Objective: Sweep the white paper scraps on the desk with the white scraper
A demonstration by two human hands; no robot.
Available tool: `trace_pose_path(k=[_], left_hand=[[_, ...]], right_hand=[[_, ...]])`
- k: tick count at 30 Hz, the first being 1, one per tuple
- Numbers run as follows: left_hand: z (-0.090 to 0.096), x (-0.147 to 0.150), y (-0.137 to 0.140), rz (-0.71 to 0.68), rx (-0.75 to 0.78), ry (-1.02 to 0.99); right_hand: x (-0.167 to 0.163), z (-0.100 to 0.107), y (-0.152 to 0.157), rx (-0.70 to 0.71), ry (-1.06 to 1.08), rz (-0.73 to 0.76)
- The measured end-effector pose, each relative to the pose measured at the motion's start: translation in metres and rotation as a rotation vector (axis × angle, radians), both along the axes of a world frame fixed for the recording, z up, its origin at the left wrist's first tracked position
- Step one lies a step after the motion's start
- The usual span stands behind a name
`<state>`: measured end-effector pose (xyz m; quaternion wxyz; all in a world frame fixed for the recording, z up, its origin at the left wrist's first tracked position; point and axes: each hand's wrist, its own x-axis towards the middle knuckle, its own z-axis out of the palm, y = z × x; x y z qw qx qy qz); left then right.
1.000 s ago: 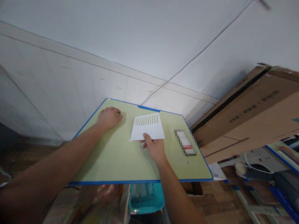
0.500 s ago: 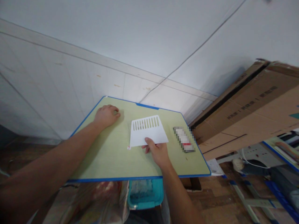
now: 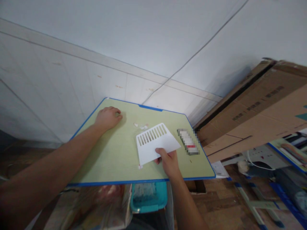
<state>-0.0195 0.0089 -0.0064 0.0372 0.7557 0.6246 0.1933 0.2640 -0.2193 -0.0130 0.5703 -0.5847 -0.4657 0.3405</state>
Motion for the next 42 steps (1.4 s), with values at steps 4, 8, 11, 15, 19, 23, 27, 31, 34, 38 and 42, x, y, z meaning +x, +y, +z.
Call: trace_pose_path(k=[4,8,11,15,19,23,27,31,34,38,42], left_hand=[[-0.001,0.000,0.000,0.001,0.006,-0.004],[0.000,0.000,0.000,0.004,-0.005,-0.001],[0.000,0.000,0.001,0.005,-0.004,-0.006],[0.000,0.000,0.003,0.005,-0.009,-0.024],[-0.001,-0.001,0.004,0.005,0.003,-0.034],[-0.002,0.000,0.004,0.014,0.004,-0.033],[-0.001,-0.001,0.004,0.004,0.001,-0.031],[-0.001,-0.001,0.003,0.006,0.009,-0.026],[-0.001,-0.001,0.004,0.004,0.002,-0.017],[-0.002,-0.001,0.005,-0.001,-0.003,-0.023],[-0.003,-0.001,0.005,0.011,-0.007,-0.035]], right_hand=[[0.005,-0.006,-0.009,0.049,-0.007,-0.040],[0.010,-0.014,-0.021,0.080,-0.012,-0.066],[0.012,-0.020,-0.033,0.083,-0.024,-0.075],[0.003,-0.028,-0.053,0.017,-0.035,-0.032],[-0.017,-0.038,-0.072,0.018,-0.072,-0.078],[-0.026,-0.043,-0.077,0.033,-0.056,-0.135],[-0.028,-0.047,-0.076,0.007,-0.015,-0.134],[-0.028,-0.049,-0.076,-0.016,-0.013,-0.122],[-0.028,-0.046,-0.076,-0.018,0.008,-0.105],[-0.029,-0.043,-0.074,-0.020,0.037,-0.112],[-0.031,-0.049,-0.075,-0.020,0.006,-0.095]])
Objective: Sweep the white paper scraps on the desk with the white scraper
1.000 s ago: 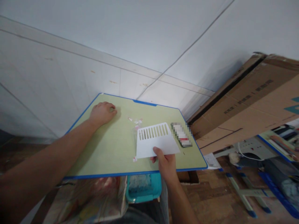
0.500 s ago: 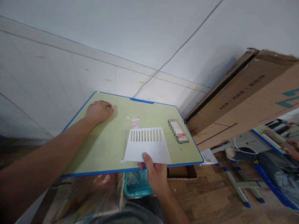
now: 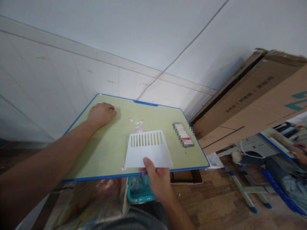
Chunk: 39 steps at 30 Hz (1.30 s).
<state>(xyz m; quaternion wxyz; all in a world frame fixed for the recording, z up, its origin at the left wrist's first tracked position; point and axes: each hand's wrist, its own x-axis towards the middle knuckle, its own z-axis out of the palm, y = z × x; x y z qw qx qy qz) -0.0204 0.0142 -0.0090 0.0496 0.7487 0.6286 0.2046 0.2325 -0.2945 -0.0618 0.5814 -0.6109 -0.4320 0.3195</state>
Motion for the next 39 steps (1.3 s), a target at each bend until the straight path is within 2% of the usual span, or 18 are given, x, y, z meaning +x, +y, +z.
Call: trace_pose_path(k=[4,12,16,20,27,33,39], left_hand=[[-0.001,-0.001,0.001,-0.010,0.009,-0.018],[0.003,0.001,-0.003,-0.005,-0.006,0.013],[0.004,0.001,-0.003,-0.003,-0.010,0.020],[0.003,-0.001,-0.002,-0.007,-0.006,0.032],[0.000,-0.002,0.002,-0.004,-0.003,0.019],[-0.001,-0.003,0.003,-0.008,-0.002,0.000],[-0.001,-0.003,0.002,0.005,-0.010,0.004]], right_hand=[[0.004,0.000,0.002,0.018,-0.040,-0.022],[0.032,0.029,0.018,0.067,-0.055,0.041],[0.038,0.028,0.028,0.010,0.004,0.126],[0.045,0.027,0.035,-0.010,0.009,0.137],[0.049,0.040,0.044,-0.052,0.020,0.205],[0.054,0.036,0.045,-0.023,0.019,0.161],[0.053,0.036,0.045,-0.063,0.081,0.152]])
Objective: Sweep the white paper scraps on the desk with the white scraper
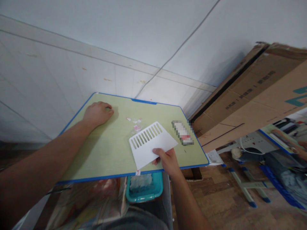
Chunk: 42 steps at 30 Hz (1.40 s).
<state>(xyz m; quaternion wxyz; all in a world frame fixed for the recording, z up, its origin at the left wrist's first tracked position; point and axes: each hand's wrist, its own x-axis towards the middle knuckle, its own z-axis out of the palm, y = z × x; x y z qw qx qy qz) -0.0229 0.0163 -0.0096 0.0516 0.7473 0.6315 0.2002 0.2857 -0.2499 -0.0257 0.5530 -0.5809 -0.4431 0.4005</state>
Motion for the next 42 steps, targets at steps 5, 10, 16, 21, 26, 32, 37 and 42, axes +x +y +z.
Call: trace_pose_path(k=[5,10,16,21,26,32,37,42], left_hand=[[0.001,0.000,0.000,-0.003,-0.006,0.012],[0.003,0.002,-0.002,-0.003,-0.002,0.042],[0.000,0.001,0.000,-0.005,0.018,0.025],[0.000,0.002,0.000,-0.007,0.019,0.012],[0.003,0.005,-0.003,-0.001,0.011,0.013],[0.002,0.005,-0.002,-0.003,0.015,-0.011],[0.002,0.005,-0.002,0.000,0.006,-0.015],[0.003,0.005,-0.003,-0.001,0.002,-0.026]], right_hand=[[0.001,-0.001,0.000,0.002,0.017,0.026],[0.002,-0.004,0.001,0.033,0.038,0.014],[-0.017,0.003,0.002,0.059,-0.066,0.039],[-0.036,0.000,-0.005,0.052,-0.071,0.041],[-0.044,-0.007,-0.017,0.066,-0.050,0.014],[-0.048,-0.012,-0.021,0.087,-0.026,-0.006],[-0.051,-0.016,-0.024,0.049,-0.003,0.011],[-0.052,-0.006,-0.025,0.039,-0.005,0.046]])
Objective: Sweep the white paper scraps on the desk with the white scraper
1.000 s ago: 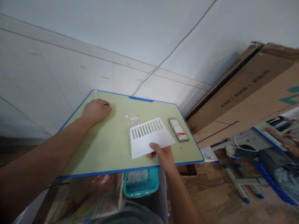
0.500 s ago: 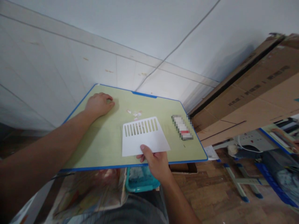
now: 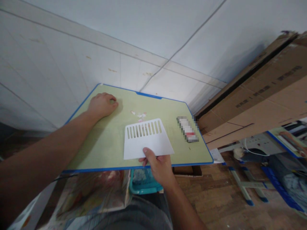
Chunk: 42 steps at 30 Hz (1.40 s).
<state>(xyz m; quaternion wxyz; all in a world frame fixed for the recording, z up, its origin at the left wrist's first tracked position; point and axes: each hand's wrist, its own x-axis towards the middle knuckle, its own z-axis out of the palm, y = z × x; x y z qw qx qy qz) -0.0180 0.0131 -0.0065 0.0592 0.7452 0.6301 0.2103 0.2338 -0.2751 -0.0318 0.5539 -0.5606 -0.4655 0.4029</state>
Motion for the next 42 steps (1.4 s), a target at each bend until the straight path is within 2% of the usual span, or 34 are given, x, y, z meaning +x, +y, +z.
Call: trace_pose_path(k=[5,9,20,25,29,32,38,42], left_hand=[[-0.001,0.000,0.001,-0.005,0.005,0.001],[-0.001,0.001,0.001,-0.001,0.006,-0.004],[-0.002,0.000,0.001,0.009,0.001,-0.007],[0.000,0.000,-0.001,-0.003,0.003,0.001],[0.001,0.000,-0.003,-0.007,0.006,0.021],[0.001,0.000,-0.004,-0.010,0.005,0.037],[0.003,-0.002,-0.006,-0.012,0.008,0.039],[0.004,-0.002,-0.007,-0.018,-0.003,0.014]], right_hand=[[0.000,-0.006,-0.003,-0.044,0.006,0.008],[0.000,-0.014,-0.004,-0.022,-0.003,0.011],[-0.001,-0.014,-0.004,-0.029,-0.018,0.045],[0.021,-0.005,0.010,0.035,0.001,-0.128],[0.046,0.004,0.037,0.076,-0.034,-0.248],[0.054,0.011,0.071,0.101,-0.092,-0.301],[0.039,0.024,0.154,0.162,-0.105,-0.239],[0.036,0.024,0.189,0.166,-0.153,-0.213]])
